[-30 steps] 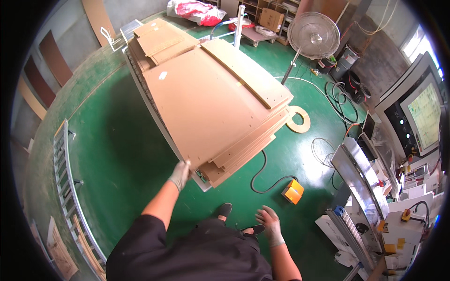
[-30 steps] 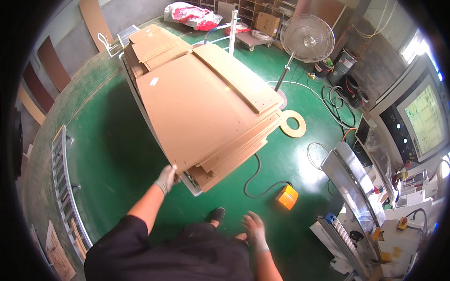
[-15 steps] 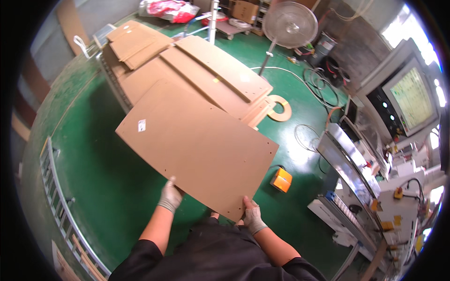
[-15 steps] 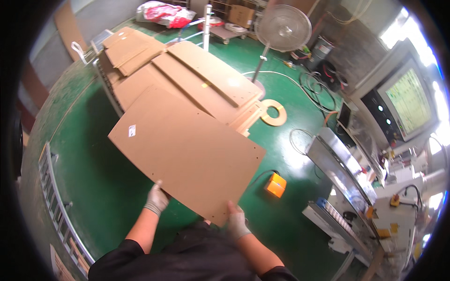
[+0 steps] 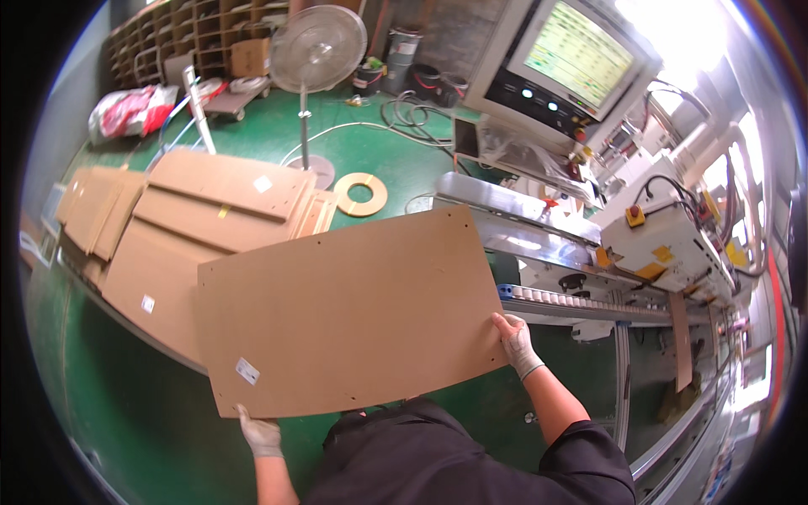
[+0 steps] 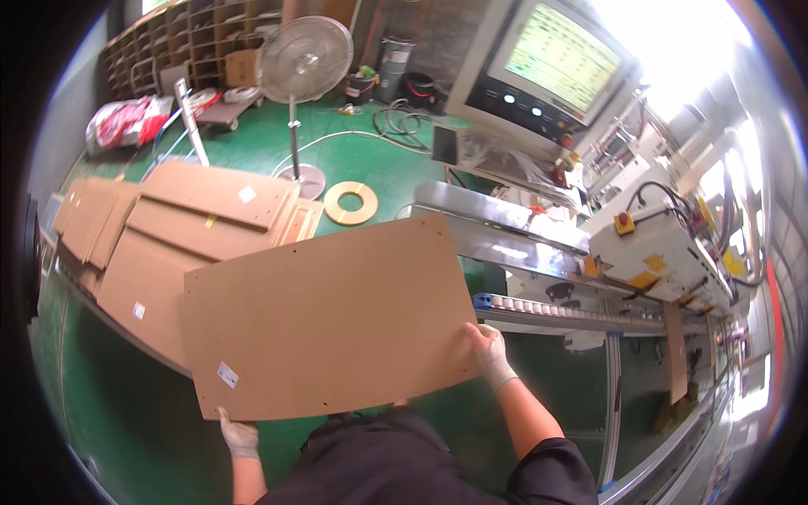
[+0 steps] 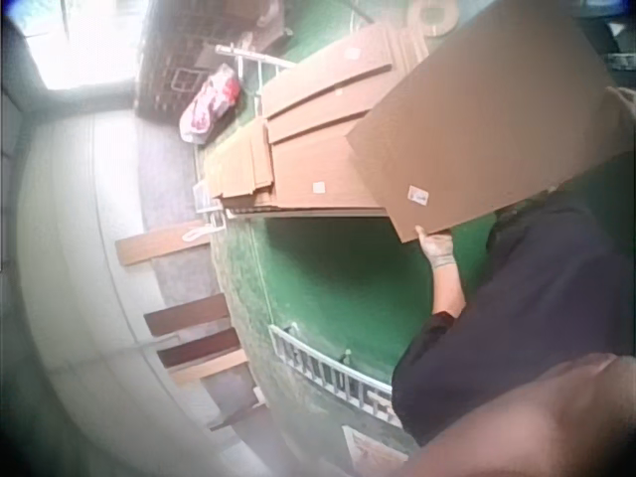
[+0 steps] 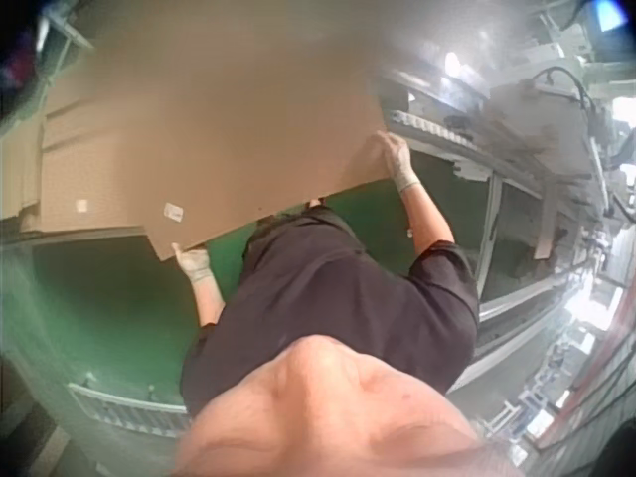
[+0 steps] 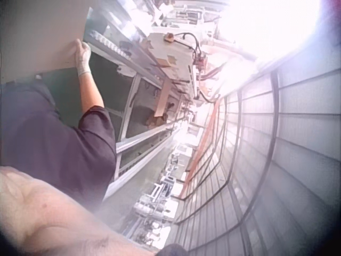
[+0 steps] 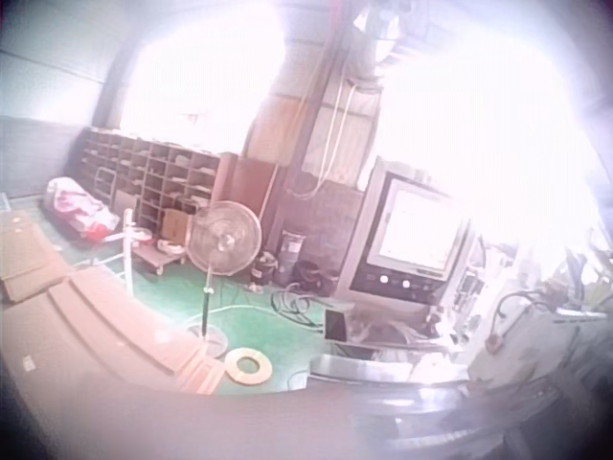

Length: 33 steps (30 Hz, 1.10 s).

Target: The person picks up wooden boards from a stack, uses a handheld air nozzle on them, and feeds the boards into a processing machine one at a time.

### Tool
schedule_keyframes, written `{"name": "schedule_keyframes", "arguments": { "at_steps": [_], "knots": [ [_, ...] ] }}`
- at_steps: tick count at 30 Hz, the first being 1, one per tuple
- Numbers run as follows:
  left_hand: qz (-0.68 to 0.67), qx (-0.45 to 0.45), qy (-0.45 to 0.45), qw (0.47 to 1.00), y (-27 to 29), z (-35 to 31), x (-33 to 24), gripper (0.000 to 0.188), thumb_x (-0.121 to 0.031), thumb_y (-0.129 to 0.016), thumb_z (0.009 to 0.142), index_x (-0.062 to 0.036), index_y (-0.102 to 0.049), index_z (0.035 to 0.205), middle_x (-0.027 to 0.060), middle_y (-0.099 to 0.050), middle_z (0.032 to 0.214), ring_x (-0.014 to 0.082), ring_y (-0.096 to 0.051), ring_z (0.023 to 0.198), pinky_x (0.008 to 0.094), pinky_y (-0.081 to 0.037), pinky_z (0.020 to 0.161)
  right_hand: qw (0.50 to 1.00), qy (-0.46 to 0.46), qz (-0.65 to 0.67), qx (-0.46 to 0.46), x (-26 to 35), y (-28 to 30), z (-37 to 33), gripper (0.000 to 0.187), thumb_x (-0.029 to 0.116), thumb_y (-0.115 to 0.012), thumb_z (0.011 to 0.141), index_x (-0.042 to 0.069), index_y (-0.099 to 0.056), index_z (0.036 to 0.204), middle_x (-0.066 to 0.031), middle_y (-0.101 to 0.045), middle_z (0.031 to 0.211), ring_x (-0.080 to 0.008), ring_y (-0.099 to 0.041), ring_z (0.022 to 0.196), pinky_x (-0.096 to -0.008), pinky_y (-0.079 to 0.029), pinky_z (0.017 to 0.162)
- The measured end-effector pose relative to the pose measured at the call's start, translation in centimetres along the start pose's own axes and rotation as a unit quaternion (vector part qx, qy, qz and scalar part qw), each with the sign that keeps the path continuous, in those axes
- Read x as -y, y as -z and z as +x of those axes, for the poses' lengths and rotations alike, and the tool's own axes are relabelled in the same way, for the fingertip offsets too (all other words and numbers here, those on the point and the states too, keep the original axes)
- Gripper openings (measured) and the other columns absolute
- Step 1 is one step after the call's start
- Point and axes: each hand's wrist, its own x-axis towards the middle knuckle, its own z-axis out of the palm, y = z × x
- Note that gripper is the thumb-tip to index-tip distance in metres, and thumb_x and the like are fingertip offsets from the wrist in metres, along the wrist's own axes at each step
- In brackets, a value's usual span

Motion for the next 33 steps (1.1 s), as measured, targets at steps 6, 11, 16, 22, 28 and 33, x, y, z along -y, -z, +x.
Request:
{"name": "schedule_keyframes", "arguments": {
  "at_steps": [6,11,16,22,28,33],
  "knots": [
    [0.049,0.078,0.057,0.994,-6.8,0.7,6.1,0.058,-0.051,-0.051,0.106,-0.0103,-0.050,0.147,0.0086,-0.057,0.146,0.0290,-0.058,0.130,0.0494,-0.048,0.109,0.990,-0.009,-0.079,-0.114,-7.5,10.1,1.7,0.057,0.053,-0.066,0.092,-0.004,-0.074,0.089,-0.0037,-0.065,0.069,-0.0109,-0.057,0.068,-0.0333,-0.047,0.064],
    [0.099,0.134,0.096,0.981,-12.8,3.5,10.8,0.057,-0.049,-0.053,0.105,-0.0091,-0.053,0.145,0.0086,-0.061,0.142,0.0289,-0.058,0.129,0.0476,-0.046,0.111,0.989,-0.047,-0.044,-0.136,-10.0,15.6,3.4,0.053,0.050,-0.069,0.092,-0.004,-0.073,0.088,-0.0018,-0.063,0.069,-0.0099,-0.054,0.066,-0.0329,-0.044,0.061],
    [0.111,0.092,0.126,0.981,-18.4,4.9,17.8,0.050,-0.044,-0.051,0.106,-0.0088,-0.055,0.141,0.0106,-0.060,0.142,0.0303,-0.058,0.127,0.0484,-0.046,0.111,0.973,-0.035,0.157,-0.165,-15.2,23.9,5.6,0.043,0.040,-0.074,0.092,0.000,-0.074,0.109,-0.0022,-0.070,0.096,-0.0117,-0.063,0.084,-0.0294,-0.050,0.077],
    [0.121,-0.005,0.156,0.980,-26.1,3.7,26.0,0.046,-0.036,-0.038,0.108,-0.0074,-0.056,0.140,0.0122,-0.060,0.141,0.0324,-0.058,0.128,0.0510,-0.048,0.108,0.813,-0.016,0.414,-0.408,-18.3,30.5,3.4,0.077,0.048,-0.073,0.091,0.004,-0.045,0.149,-0.0195,-0.054,0.147,-0.0360,-0.059,0.124,-0.0456,-0.050,0.103],
    [0.170,-0.008,0.191,0.967,-29.8,0.0,33.0,0.044,-0.032,-0.038,0.105,-0.0086,-0.061,0.134,0.0127,-0.064,0.136,0.0330,-0.062,0.125,0.0497,-0.051,0.104,0.680,-0.023,0.672,-0.292,-18.5,21.5,4.6,0.053,0.045,-0.062,0.100,0.009,-0.058,0.139,-0.0066,-0.064,0.135,-0.0264,-0.060,0.123,-0.0461,-0.046,0.108],
    [0.194,0.033,0.225,0.954,-31.2,-4.0,36.2,0.047,-0.038,-0.041,0.104,-0.0092,-0.058,0.138,0.0113,-0.061,0.138,0.0320,-0.059,0.127,0.0504,-0.049,0.106,0.639,-0.066,0.707,-0.296,-16.0,24.9,7.5,0.047,0.044,-0.058,0.100,0.007,-0.063,0.129,-0.0095,-0.067,0.129,-0.0302,-0.063,0.118,-0.0465,-0.051,0.102]
  ]
}}
